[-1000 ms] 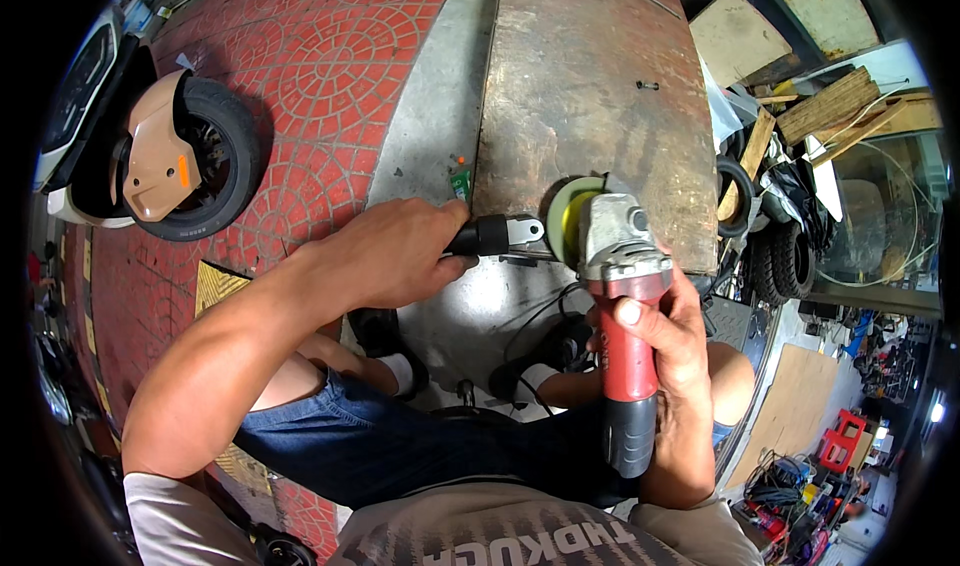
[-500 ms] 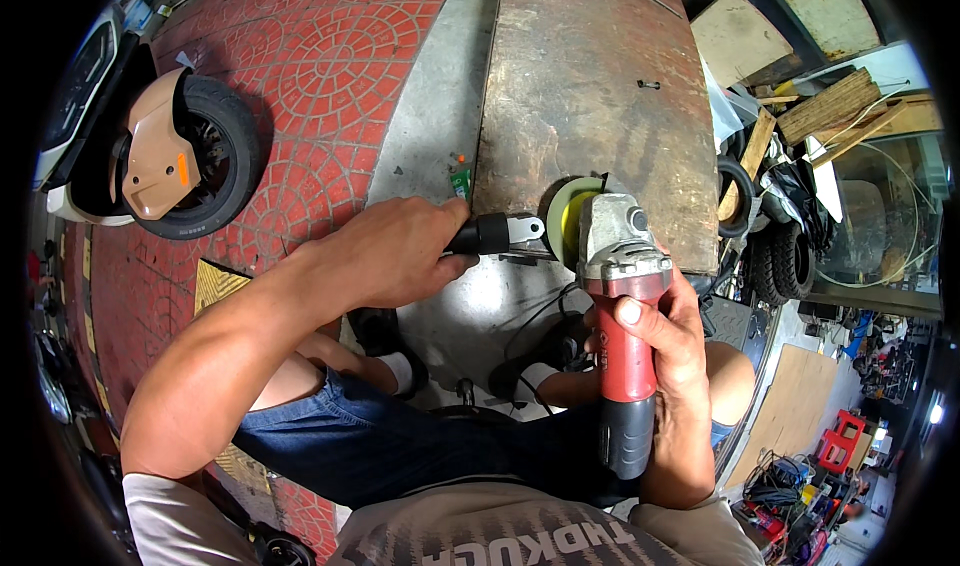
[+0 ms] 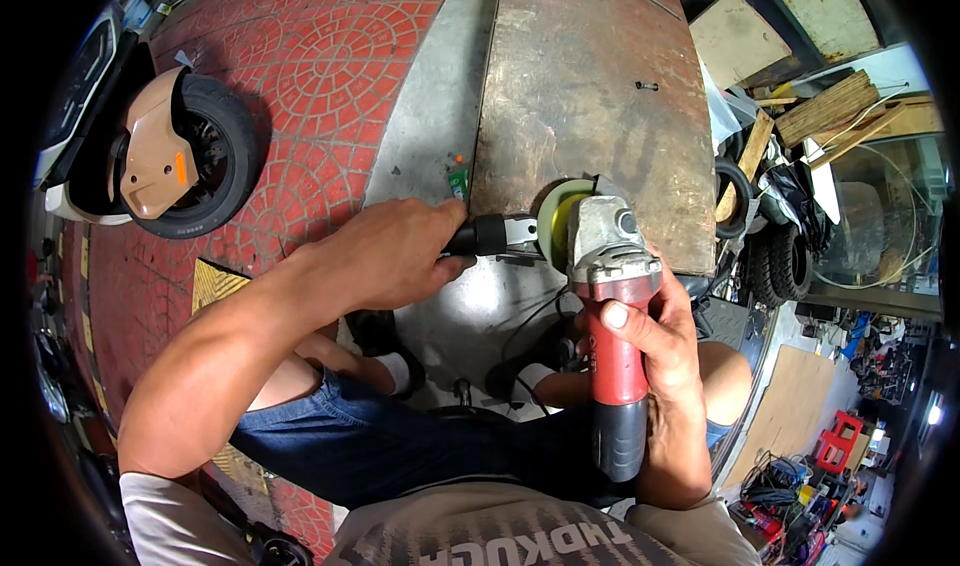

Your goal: The person uses an angle grinder to smooth the end of a black metal shaft by hand, then picks up a digital caliper to measure the dimensions of a small metal component.

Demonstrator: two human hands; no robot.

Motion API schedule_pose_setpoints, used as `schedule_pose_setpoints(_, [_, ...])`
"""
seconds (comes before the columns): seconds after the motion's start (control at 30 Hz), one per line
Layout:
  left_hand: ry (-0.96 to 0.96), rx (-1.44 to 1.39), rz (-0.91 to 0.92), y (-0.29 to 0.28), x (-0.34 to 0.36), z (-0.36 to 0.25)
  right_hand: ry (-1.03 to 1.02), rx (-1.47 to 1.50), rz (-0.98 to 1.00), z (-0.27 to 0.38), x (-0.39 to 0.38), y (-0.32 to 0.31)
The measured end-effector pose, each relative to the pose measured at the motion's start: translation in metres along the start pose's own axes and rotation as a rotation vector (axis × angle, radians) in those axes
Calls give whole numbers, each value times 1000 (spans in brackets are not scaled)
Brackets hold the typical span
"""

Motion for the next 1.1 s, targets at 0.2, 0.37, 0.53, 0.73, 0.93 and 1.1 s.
schedule_pose_setpoints(0.2, [2,-4,-3,0,-1,-1,18,-74,59,-10,-1,0])
schedule_pose_setpoints(0.37, [-11,-9,12,-2,-1,-3,23,-53,34,-6,-1,-3])
schedule_pose_setpoints(0.53, [-11,-25,10,-6,-3,-7,-31,2,-71,3,1,-23])
schedule_pose_setpoints(0.73, [-7,-37,24,-3,-1,-3,-80,-33,-80,10,-2,-10])
schedule_pose_setpoints(0.93, [-37,-4,30,-2,0,-5,-71,-115,4,8,0,2])
schedule_pose_setpoints(1.1, [-41,-3,34,-3,-2,-6,-88,-157,9,5,2,4])
Point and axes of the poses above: each hand's wrist, its own x-axis towards the middle knuckle, its own y-axis out of the palm, z = x × y, the point moved 5 cm from there along x, towards the middle knuckle, and after that the axes turned 1 degree about -y, right-handed, at the moved point
